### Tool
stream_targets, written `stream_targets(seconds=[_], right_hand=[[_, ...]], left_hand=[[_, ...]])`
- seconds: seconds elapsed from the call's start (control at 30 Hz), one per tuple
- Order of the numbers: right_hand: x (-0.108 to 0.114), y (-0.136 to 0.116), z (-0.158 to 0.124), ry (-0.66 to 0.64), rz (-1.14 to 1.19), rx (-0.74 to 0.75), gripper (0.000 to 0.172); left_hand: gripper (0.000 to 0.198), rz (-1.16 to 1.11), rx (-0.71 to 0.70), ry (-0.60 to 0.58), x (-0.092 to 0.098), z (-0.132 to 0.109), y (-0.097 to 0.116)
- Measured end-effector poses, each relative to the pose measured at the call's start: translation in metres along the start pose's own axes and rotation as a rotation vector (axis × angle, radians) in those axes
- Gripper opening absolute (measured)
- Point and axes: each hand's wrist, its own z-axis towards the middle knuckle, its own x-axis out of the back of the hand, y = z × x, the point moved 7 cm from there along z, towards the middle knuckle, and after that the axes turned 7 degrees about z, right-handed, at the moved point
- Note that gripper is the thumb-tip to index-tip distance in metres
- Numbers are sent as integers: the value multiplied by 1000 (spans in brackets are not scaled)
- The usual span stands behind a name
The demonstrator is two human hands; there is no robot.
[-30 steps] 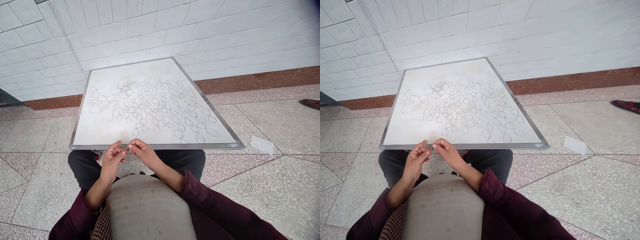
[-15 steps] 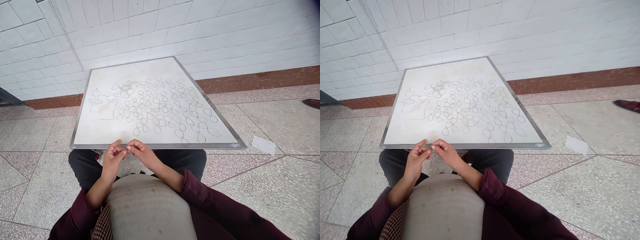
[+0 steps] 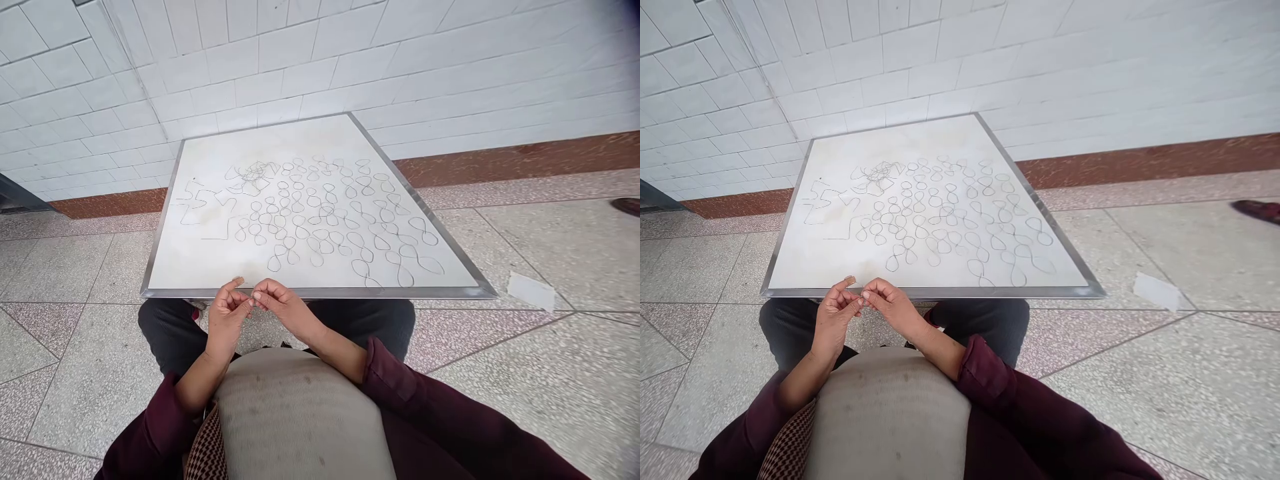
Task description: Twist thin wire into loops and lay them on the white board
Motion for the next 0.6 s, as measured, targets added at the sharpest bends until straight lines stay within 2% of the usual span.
stream_targets(seconds=[0.6], right_hand=[[-4,0,1,4,36,-9,24]], left_hand=[[46,4,-76,45,2,2,-6]])
